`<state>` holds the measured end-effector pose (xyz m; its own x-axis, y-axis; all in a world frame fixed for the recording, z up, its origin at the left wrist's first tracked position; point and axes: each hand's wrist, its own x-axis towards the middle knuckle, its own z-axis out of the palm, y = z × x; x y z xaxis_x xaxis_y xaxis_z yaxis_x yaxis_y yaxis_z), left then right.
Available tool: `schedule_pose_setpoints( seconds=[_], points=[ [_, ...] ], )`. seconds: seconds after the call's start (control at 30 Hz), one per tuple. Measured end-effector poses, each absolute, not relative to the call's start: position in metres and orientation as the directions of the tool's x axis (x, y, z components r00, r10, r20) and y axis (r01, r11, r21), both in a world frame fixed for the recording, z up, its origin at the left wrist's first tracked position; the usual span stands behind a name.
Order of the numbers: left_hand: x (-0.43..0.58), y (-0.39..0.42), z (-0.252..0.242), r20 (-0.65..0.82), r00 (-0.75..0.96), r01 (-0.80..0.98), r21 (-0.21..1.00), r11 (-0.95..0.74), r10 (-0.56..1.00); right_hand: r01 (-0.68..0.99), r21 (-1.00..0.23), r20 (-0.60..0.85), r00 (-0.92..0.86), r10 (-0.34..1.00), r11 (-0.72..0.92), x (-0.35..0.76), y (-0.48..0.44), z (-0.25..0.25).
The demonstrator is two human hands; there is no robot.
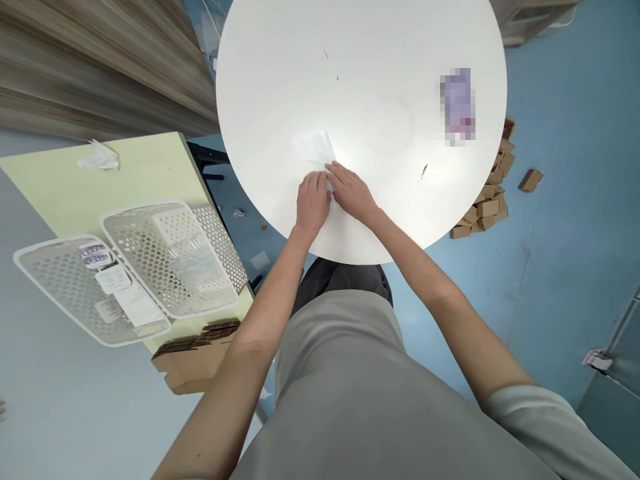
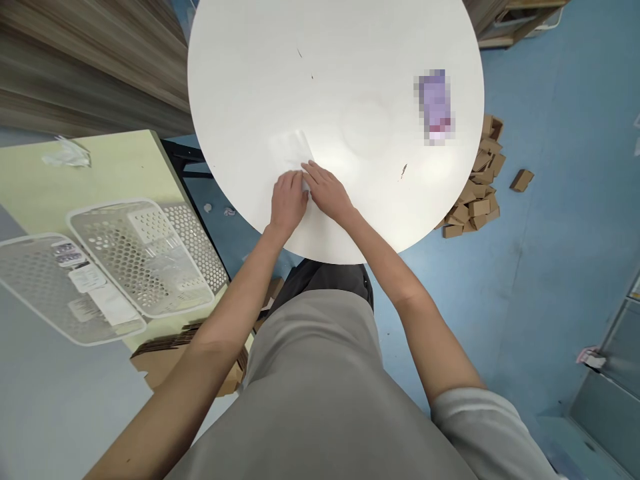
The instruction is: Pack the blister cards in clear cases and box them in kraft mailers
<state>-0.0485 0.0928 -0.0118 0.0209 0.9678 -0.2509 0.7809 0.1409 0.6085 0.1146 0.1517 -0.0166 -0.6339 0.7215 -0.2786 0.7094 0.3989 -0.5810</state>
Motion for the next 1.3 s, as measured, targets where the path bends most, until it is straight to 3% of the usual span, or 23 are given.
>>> schedule_pose_setpoints(
  seconds=[0.17, 0.53, 0.73, 0.93, 1.17, 1.3],
  points=[
    [-0.064, 0.091, -0.006, -0.321, 0.170, 0.774, 0.629, 0.075, 0.932, 0.652, -0.589, -0.298, -0.725, 0.621, 0.478, 0.135, 0.155, -0.017],
    [-0.078, 0.067, 0.001, -0.375, 0.310, 0.770, 0.638, 0.000, 0.874, 0.676, -0.522, -0.348, -0.725, 0.594, 0.519, 0.148, 0.120, -0.001],
    [-0.091, 0.074, 0.011, -0.483, 0.197, 0.675, 0.698, 0.240, 0.853, 0.661, -0.563, -0.358, -0.736, 0.574, 0.496, 0.156, 0.146, 0.006],
    [-0.095, 0.097, 0.012, -0.535, 0.111, 0.627, 0.691, 0.359, 0.837, 0.751, -0.568, -0.449, -0.625, 0.638, 0.335, 0.146, 0.174, 0.016],
    [-0.081, 0.124, -0.031, -0.447, -0.147, 0.748, 0.534, 0.394, 0.883, 0.898, -0.433, -0.517, -0.321, 0.794, 0.082, 0.114, 0.186, -0.013],
    [-0.067, 0.131, -0.036, -0.334, -0.228, 0.753, 0.535, 0.383, 0.915, 0.893, -0.449, -0.493, -0.274, 0.826, 0.027, 0.107, 0.187, -0.036]
  ],
)
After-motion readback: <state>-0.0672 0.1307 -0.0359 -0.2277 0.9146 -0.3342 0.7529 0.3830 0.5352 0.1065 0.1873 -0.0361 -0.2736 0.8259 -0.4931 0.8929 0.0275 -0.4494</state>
